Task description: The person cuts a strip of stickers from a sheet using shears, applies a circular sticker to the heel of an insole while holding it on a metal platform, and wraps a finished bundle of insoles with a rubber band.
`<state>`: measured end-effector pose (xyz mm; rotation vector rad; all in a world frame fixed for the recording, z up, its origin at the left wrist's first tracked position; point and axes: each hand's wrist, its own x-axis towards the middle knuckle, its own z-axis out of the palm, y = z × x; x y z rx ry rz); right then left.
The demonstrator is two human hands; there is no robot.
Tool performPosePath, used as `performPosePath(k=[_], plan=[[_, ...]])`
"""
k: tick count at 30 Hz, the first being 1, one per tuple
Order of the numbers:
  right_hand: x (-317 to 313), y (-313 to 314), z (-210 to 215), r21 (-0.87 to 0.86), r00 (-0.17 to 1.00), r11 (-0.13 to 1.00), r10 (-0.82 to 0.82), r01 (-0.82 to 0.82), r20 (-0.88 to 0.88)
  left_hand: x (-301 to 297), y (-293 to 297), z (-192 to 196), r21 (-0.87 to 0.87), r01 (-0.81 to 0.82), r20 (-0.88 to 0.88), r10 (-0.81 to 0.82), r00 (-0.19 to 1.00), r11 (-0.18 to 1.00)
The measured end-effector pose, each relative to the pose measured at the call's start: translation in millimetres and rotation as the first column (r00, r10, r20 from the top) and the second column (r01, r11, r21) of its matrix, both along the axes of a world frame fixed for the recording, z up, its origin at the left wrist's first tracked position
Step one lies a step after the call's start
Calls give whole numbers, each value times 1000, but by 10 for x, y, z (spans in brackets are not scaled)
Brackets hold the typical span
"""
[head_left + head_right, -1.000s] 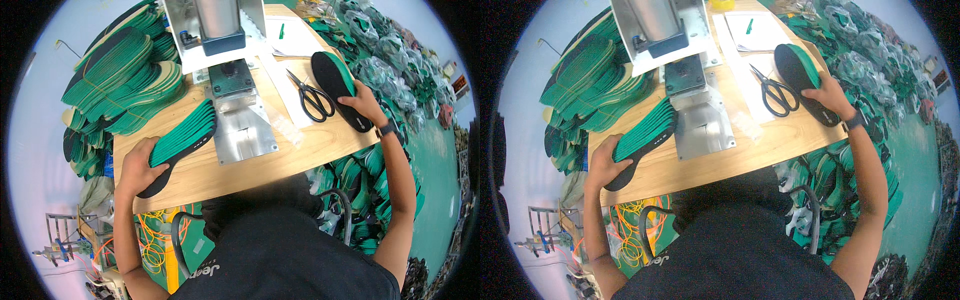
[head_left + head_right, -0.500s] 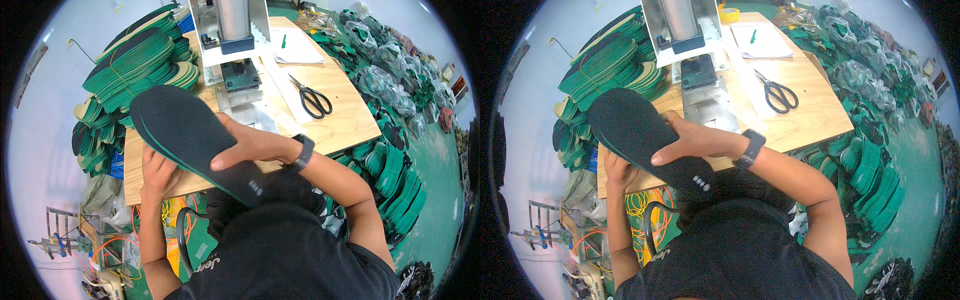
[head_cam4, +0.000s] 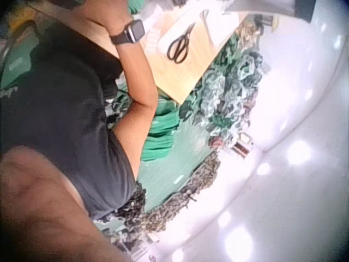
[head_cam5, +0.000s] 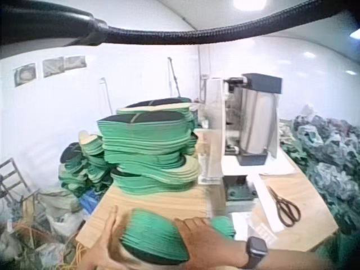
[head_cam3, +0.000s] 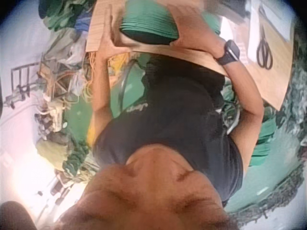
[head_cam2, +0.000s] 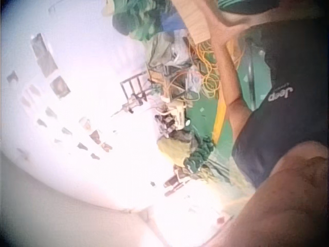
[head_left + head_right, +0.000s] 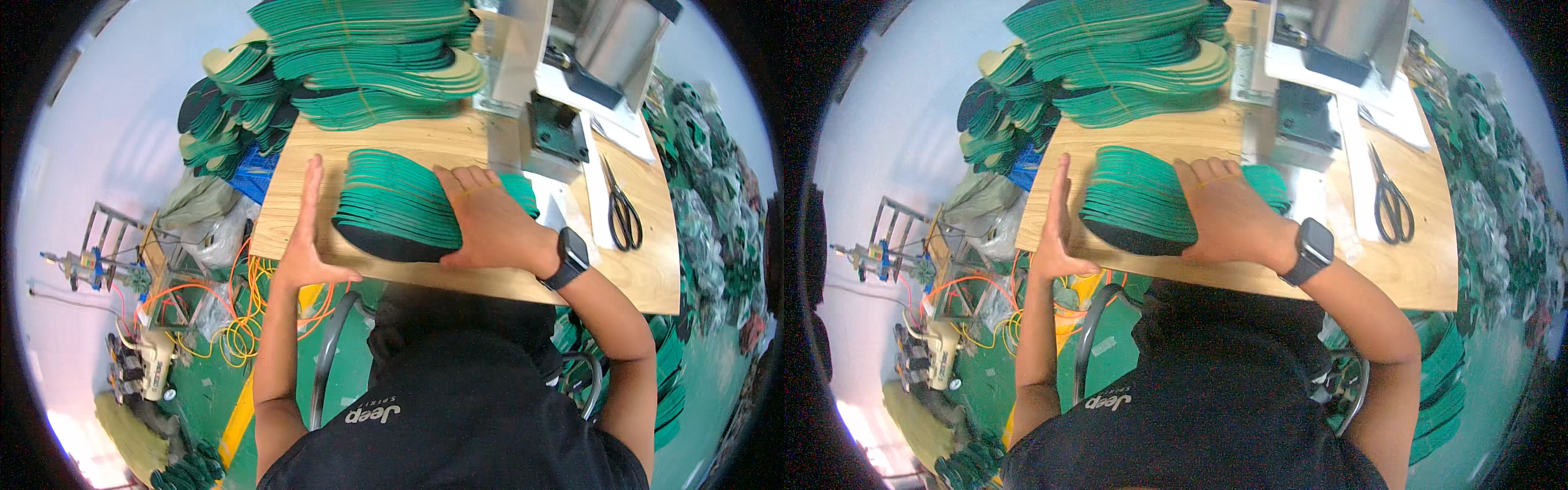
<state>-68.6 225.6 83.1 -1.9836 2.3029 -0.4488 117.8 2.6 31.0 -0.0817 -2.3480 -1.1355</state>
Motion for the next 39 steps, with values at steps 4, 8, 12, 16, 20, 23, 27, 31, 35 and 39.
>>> performPosePath(k=[4, 8, 12, 16, 20, 23, 27, 31, 35, 39], plan=[[-26, -43, 32, -22, 996, 996, 82, -81, 34, -123, -5, -23, 18, -34, -125, 36, 992, 999], [-14, -163, 39, -60, 994, 994, 92, -88, 56, -270, 67, -54, 92, -18, 23, 16, 1000, 996], [-44, -204, 49, -112, 994, 989, 103, -97, 46, -165, 128, -3, -49, -108, 30, 109, 994, 993], [75, -300, 15, -44, 988, 993, 114, -110, 106, -54, 244, 26, -42, -66, 40, 67, 997, 997], [94, -176, 192, -63, 955, 970, 244, -237, 167, 147, -77, -99, 545, 127, -124, -70, 990, 829], [330, -12, 348, -187, 844, 908, 419, -376, 335, -62, -26, 186, 575, 284, -302, -123, 945, 767], [676, 75, 503, -396, 343, 727, 639, -560, 688, -474, 387, 617, 268, 745, -315, -675, 667, 612], [732, 165, 359, -619, 221, 650, 747, -442, 627, -690, 684, 679, 374, 869, -358, -814, 458, 325], [630, 277, 316, -474, 231, 729, 636, -494, 737, -713, 806, 646, 388, 806, -316, -757, 572, 447], [509, 410, 306, -575, 293, 729, 680, -371, 672, -859, 897, 835, 361, 740, -182, -736, 652, 567]])
